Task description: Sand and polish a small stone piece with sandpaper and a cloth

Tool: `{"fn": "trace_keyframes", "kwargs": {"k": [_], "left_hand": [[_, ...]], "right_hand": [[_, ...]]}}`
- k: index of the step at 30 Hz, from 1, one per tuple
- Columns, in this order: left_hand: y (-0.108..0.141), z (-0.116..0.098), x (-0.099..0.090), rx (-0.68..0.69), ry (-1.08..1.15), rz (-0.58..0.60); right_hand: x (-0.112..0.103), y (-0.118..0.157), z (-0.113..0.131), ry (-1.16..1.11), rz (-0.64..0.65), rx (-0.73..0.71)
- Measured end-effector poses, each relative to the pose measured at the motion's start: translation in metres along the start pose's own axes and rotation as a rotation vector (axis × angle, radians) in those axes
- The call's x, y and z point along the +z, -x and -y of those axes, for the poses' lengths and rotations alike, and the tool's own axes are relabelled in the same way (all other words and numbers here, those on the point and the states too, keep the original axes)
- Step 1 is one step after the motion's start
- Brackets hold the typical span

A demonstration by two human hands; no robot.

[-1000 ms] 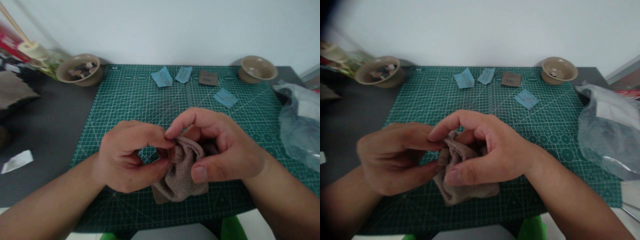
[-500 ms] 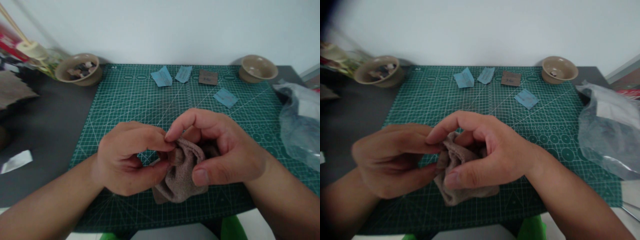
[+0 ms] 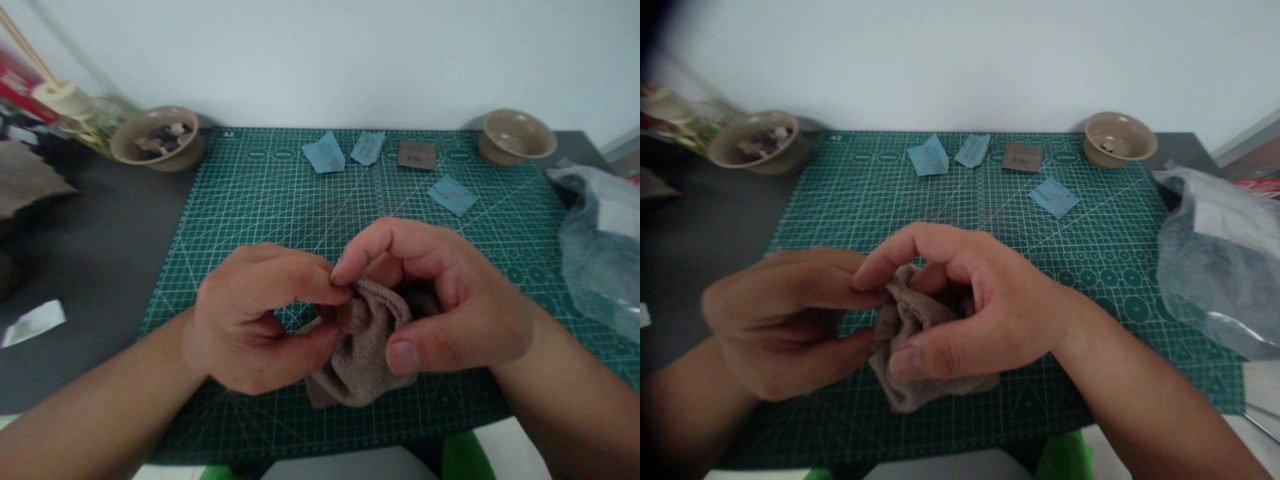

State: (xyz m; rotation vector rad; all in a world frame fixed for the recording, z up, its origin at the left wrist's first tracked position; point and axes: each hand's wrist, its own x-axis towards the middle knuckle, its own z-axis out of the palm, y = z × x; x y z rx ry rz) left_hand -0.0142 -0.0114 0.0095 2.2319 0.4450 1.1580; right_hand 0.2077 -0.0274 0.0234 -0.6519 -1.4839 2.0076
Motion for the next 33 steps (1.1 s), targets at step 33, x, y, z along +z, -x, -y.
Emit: {"fn": "trace_keyframes", "kwargs": {"k": [33], "left_hand": [[-0.011, 0.024, -0.007, -0.368, 0.067, 0.291]], "right_hand": [[-0.020, -0.003, 0.009, 0.015, -0.041, 0.000]]}}
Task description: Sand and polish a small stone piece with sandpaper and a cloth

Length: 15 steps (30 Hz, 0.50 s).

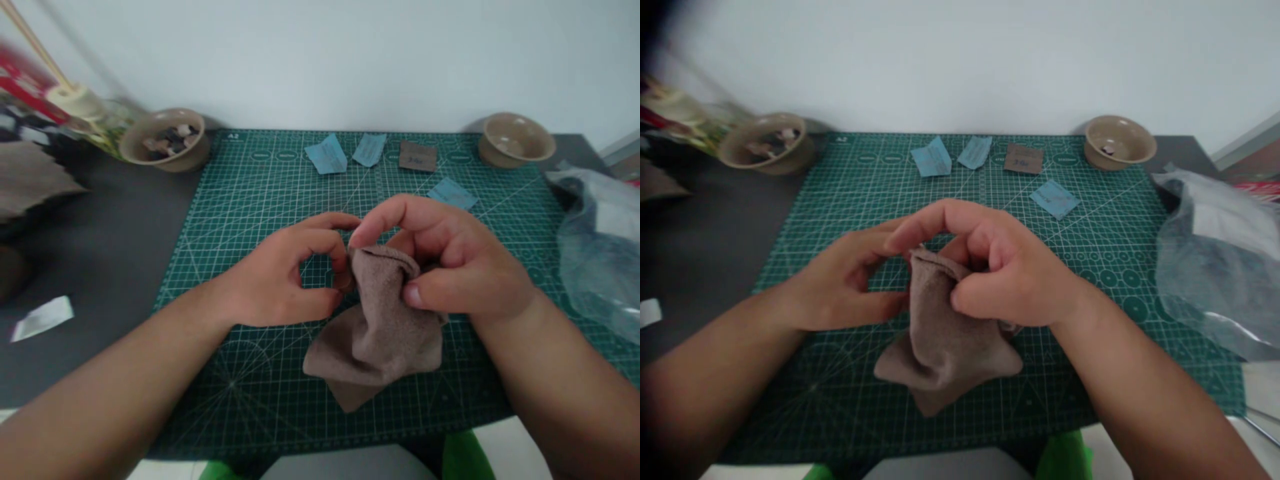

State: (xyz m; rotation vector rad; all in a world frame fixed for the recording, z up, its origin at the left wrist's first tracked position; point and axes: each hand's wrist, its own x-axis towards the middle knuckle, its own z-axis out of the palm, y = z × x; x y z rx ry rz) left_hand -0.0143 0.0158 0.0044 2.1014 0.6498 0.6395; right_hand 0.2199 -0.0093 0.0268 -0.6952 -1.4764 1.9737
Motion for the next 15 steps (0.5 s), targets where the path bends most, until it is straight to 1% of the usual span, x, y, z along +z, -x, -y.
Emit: {"fn": "trace_keyframes", "kwargs": {"k": [3, 5, 7, 8, 10, 13, 15], "left_hand": [[-0.001, 0.001, 0.003, -0.001, 0.145, 0.124], [0.000, 0.000, 0.005, -0.037, 0.283, 0.154], [0.002, -0.002, 0.005, -0.082, 0.417, 0.156], [0.004, -0.003, 0.004, -0.099, 0.478, 0.135], [0.006, -0.005, -0.001, -0.127, 0.577, 0.038], [0.007, -0.006, -0.013, -0.125, 0.677, -0.169], [0.006, -0.005, -0.020, -0.080, 0.654, -0.283]], "right_hand": [[-0.003, 0.000, -0.002, -0.001, -0.012, -0.035], [-0.004, -0.001, -0.003, 0.003, -0.003, -0.049], [-0.004, -0.002, -0.004, 0.018, 0.004, -0.058], [-0.003, -0.002, -0.004, 0.028, -0.002, -0.065], [-0.003, -0.002, -0.004, 0.058, -0.048, -0.086], [-0.005, -0.005, -0.005, 0.155, -0.178, -0.084], [-0.009, -0.009, -0.008, 0.296, -0.293, -0.063]]}}
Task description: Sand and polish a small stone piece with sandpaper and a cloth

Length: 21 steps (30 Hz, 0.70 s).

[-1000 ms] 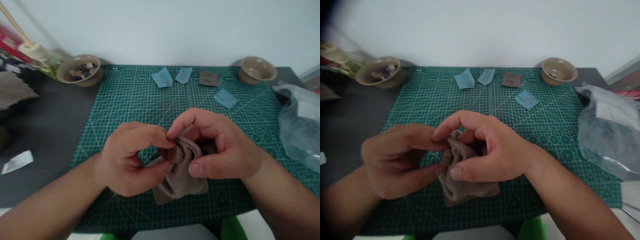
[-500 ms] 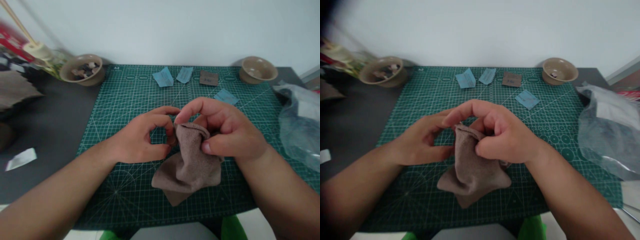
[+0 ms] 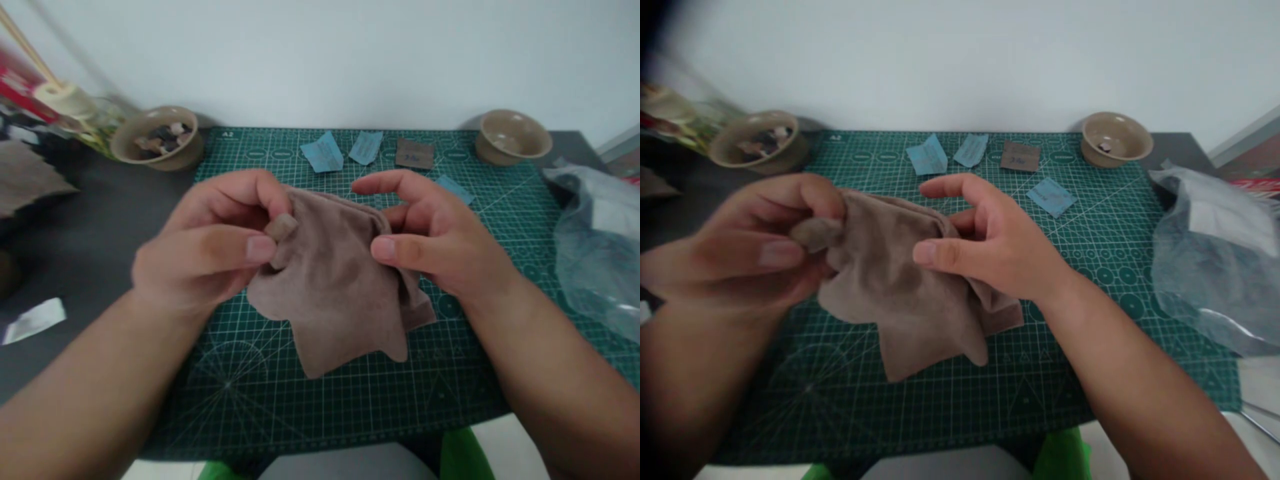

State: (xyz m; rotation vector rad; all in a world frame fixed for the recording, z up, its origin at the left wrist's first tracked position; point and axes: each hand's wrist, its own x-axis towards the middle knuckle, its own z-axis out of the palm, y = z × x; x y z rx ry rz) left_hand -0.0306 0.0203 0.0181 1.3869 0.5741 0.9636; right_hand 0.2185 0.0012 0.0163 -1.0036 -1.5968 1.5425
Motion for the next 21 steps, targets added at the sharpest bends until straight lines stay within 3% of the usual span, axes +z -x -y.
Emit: {"fn": "trace_keyframes", "kwargs": {"k": [2, 7, 10, 14, 16, 18, 21], "left_hand": [[-0.002, 0.000, -0.006, 0.105, -0.151, -0.092], [-0.007, 0.017, -0.017, 0.317, -0.911, -0.246], [-0.009, 0.023, -0.013, 0.313, -1.139, -0.299], [-0.004, 0.019, 0.003, 0.335, -1.264, -0.385], [0.001, 0.015, 0.012, 0.384, -1.217, -0.271], [0.006, 0.014, 0.019, 0.399, -1.155, -0.047], [0.009, 0.016, 0.028, 0.314, -1.131, 0.271]], "right_hand": [[-0.001, -0.005, -0.006, 0.234, -0.120, 0.002], [-0.001, -0.014, -0.019, 0.849, -0.275, -0.042], [-0.001, -0.015, -0.021, 0.973, -0.331, -0.054], [-0.004, -0.016, -0.022, 1.036, -0.459, -0.046], [-0.006, -0.017, -0.023, 1.069, -0.502, -0.076], [-0.007, -0.017, -0.023, 1.107, -0.534, -0.140], [-0.006, -0.016, -0.020, 1.113, -0.561, -0.254]]}}
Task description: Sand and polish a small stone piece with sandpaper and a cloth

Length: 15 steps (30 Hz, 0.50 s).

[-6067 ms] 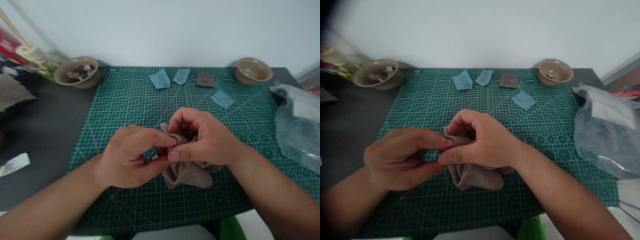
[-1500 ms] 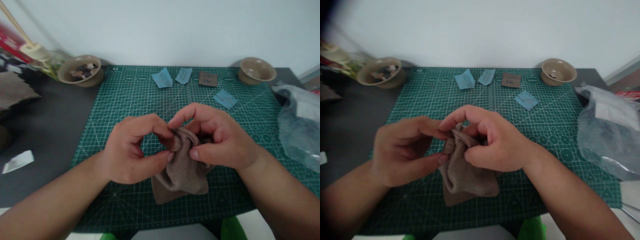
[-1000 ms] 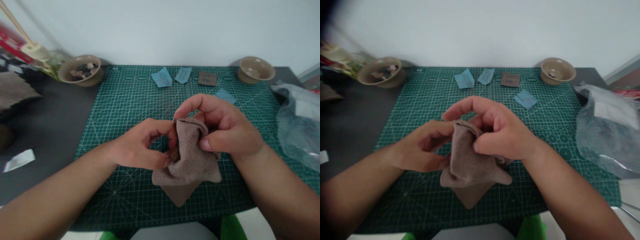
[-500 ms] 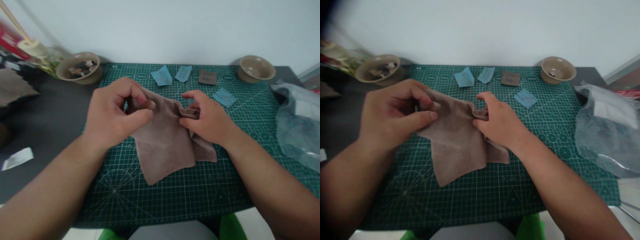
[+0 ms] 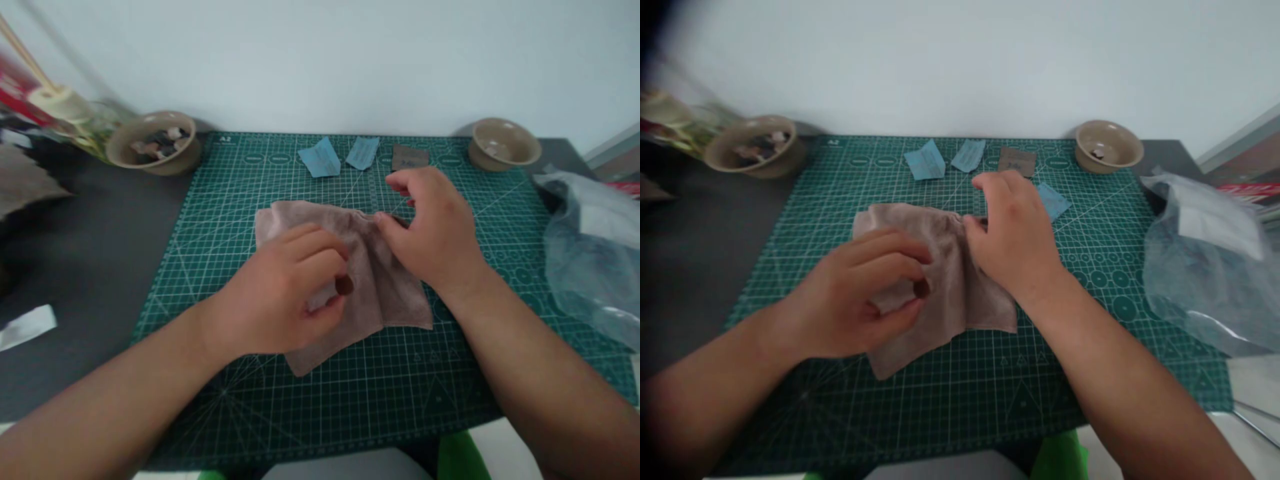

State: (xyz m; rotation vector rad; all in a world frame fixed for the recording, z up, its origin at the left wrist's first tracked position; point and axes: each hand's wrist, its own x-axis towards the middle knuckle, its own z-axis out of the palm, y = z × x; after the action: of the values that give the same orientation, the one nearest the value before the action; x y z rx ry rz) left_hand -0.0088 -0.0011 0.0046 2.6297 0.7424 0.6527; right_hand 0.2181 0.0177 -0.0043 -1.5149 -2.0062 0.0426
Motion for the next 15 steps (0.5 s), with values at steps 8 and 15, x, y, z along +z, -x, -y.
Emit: {"fn": "trace_keyframes", "kwargs": {"k": [8, 15], "left_hand": [[-0.002, -0.002, 0.004, -0.033, -0.079, 0.298], [0.001, 0.001, 0.000, -0.090, -0.060, 0.440]], "right_hand": [[-0.007, 0.009, 0.016, -0.134, 0.134, -0.218], [-0.006, 0.008, 0.023, 0.088, 0.583, -0.271]]}}
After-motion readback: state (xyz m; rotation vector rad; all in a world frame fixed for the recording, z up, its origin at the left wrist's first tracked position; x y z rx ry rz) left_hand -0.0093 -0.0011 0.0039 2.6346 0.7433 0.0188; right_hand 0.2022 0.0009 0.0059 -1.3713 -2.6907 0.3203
